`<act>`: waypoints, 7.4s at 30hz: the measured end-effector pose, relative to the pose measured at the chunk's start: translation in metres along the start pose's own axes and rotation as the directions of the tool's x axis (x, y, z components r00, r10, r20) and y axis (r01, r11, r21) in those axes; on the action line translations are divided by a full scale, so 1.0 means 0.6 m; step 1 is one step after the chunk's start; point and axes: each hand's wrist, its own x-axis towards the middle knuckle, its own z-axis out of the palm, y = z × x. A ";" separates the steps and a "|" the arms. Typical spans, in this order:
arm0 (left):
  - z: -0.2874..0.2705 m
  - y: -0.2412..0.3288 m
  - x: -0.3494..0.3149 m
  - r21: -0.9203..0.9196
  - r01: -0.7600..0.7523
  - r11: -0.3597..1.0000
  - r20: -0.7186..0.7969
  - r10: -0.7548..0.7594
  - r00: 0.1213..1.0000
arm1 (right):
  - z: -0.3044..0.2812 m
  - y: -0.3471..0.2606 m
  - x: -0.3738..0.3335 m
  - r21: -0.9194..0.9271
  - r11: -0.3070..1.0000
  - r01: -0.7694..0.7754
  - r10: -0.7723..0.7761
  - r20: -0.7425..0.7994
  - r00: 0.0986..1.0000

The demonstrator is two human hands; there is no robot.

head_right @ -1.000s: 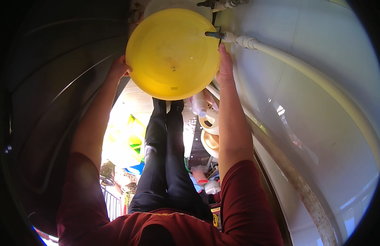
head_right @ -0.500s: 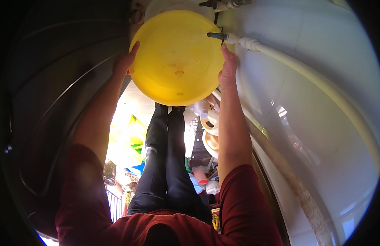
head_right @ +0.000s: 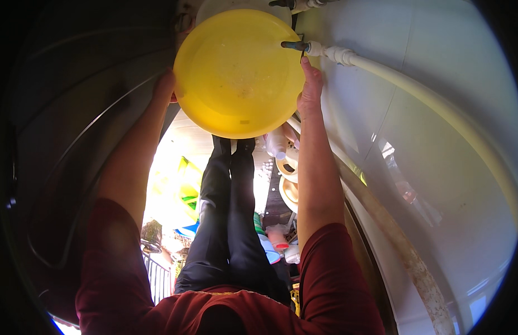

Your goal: The person picks up several plastic basins of different colors from the floor, turns them over, and moves them to different locations near a washing machine.

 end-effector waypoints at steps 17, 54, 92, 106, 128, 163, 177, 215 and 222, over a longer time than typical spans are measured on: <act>-0.022 0.070 -0.060 0.176 0.146 0.973 0.163 -0.175 0.971 | 0.002 -0.002 -0.008 -0.006 1.000 -0.001 0.001 0.020 1.000; -0.031 0.009 -0.025 -0.170 -0.107 0.980 0.218 0.143 0.965 | 0.025 -0.019 -0.024 -0.056 0.998 0.002 0.002 0.077 0.997; -0.047 0.001 -0.011 0.016 -0.265 0.964 0.147 0.260 0.954 | 0.051 0.049 0.034 -0.511 0.854 0.099 -0.174 -0.101 0.980; -0.002 -0.071 0.023 0.058 -0.298 0.953 0.049 0.296 0.954 | 0.070 0.025 0.024 -0.537 0.833 0.129 -0.185 -0.052 0.981; -0.004 -0.379 -0.372 0.002 0.008 1.000 -0.441 -0.006 0.898 | 0.069 0.082 -0.267 -0.436 0.884 -0.167 0.111 -0.150 0.982; 0.031 -1.103 -0.747 -0.902 -0.339 -0.267 -0.094 -0.646 0.758 | 0.121 0.392 -0.869 -0.745 0.659 -0.103 0.454 0.284 0.845; 0.121 -1.417 -0.864 -0.680 -0.489 -0.546 0.188 -0.775 0.603 | 0.082 0.741 -1.089 -0.938 0.331 0.104 0.682 0.314 0.661; 0.316 -1.350 -0.794 -0.506 -0.416 -0.755 0.303 -0.608 0.734 | 0.381 1.112 -1.046 -0.848 0.522 -0.086 0.668 0.344 0.660; 0.340 -1.216 -0.826 -0.476 -0.262 -0.840 0.401 -0.472 0.785 | 0.483 1.124 -1.065 -0.821 0.554 -0.140 0.649 0.319 0.691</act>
